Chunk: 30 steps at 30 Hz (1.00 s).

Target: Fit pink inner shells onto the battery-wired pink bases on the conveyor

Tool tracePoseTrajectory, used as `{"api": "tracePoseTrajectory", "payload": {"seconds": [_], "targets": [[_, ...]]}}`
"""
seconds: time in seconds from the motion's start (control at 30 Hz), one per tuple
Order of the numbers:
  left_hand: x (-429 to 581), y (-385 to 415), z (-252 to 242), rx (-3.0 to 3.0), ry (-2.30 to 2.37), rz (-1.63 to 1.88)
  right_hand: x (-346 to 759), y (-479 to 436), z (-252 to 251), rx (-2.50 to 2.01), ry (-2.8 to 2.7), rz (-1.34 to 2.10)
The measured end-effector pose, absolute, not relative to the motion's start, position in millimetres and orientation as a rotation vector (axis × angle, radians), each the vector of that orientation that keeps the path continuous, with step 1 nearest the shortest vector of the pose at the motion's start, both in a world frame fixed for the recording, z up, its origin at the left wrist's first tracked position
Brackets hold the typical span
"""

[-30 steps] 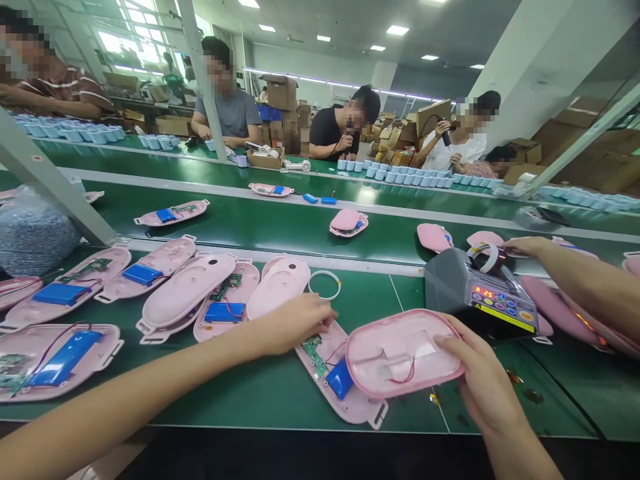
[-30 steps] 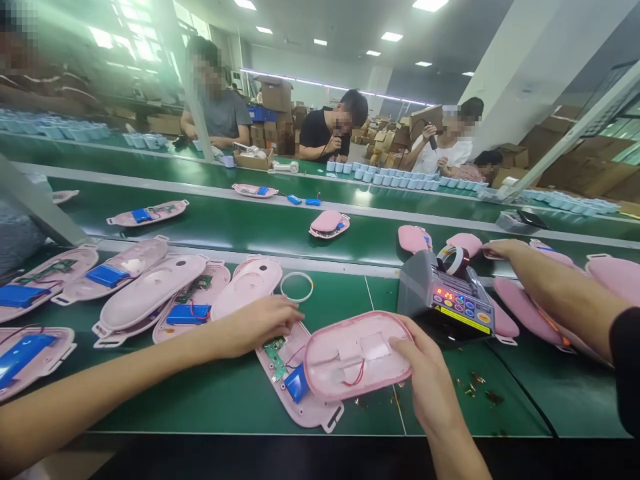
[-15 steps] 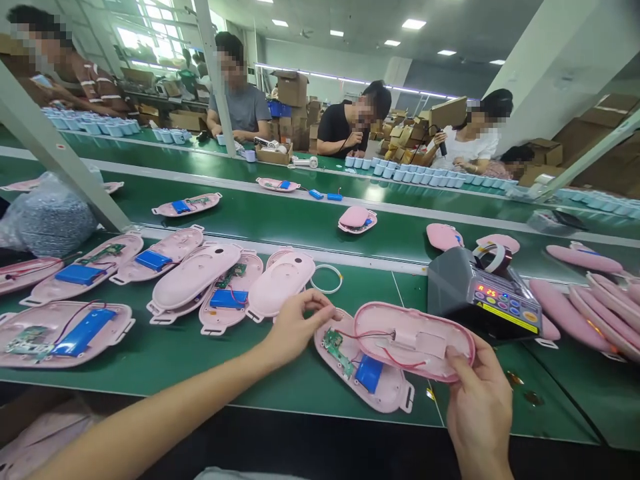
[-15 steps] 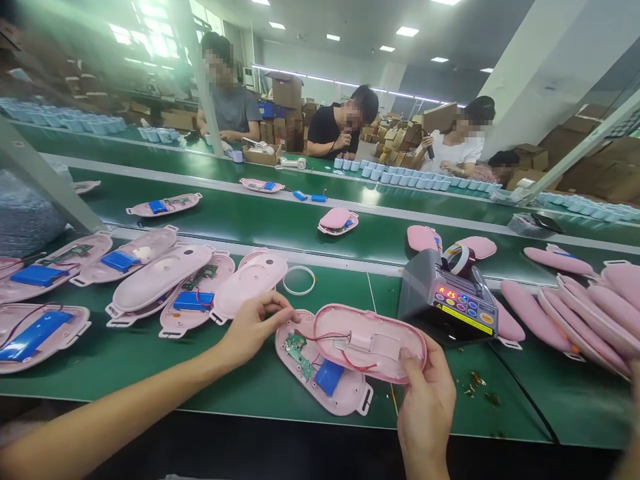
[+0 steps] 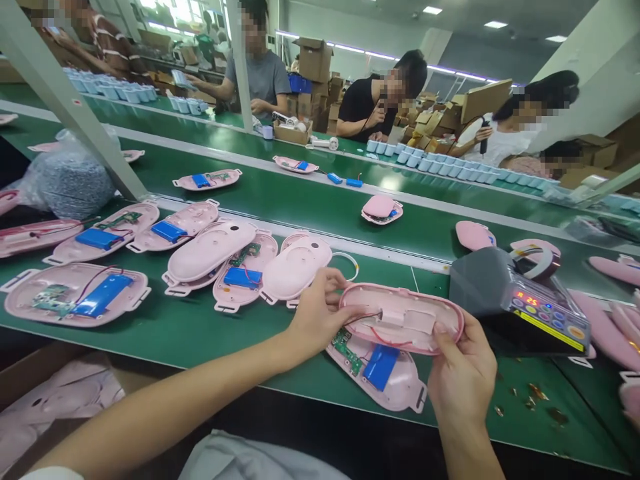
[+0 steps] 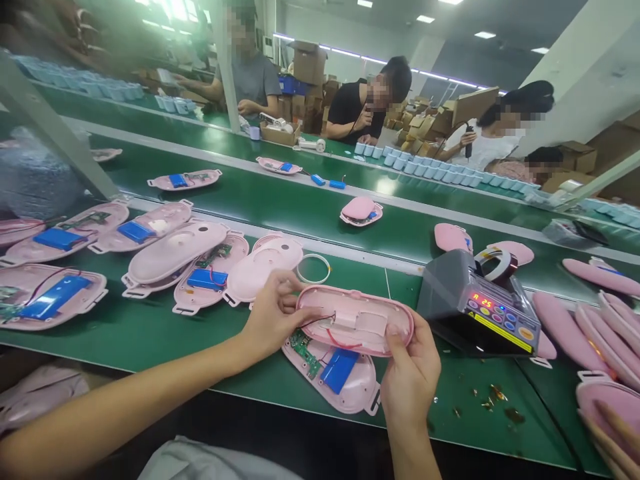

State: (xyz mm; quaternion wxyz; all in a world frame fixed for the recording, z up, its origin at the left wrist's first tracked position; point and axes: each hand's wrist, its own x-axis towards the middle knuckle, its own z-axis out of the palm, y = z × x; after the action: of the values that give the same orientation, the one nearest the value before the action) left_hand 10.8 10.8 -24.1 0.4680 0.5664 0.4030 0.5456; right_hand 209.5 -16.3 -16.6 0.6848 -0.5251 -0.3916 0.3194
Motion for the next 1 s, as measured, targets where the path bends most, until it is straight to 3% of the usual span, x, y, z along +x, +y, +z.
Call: {"api": "tracePoseTrajectory", "payload": {"seconds": [0.13,0.3,0.43,0.6,0.9,1.0], "targets": [[6.8,14.9,-23.2,1.127,0.934,1.154,215.8,-6.2,-13.5,-1.317,-1.119,0.624],[6.2,12.8,-21.9,1.138,0.983,1.165,196.5,11.6,24.3,-1.267,-1.966,-0.002],[6.8,10.3,-21.3,1.13,0.985,1.157,177.7,38.7,39.4,-1.298,-2.491,0.07],[0.4,14.5,-19.3,1.26,0.915,1.059,181.1,50.4,34.5,-1.277,-2.382,0.401],[-2.0,24.5,-15.1,1.358,0.967,0.948,176.6,43.8,24.5,-1.244,-2.275,0.243],[-3.3,26.1,-13.3,1.384,1.02,0.905,202.8,17.3,16.9,-1.216,-1.933,0.183]]}}
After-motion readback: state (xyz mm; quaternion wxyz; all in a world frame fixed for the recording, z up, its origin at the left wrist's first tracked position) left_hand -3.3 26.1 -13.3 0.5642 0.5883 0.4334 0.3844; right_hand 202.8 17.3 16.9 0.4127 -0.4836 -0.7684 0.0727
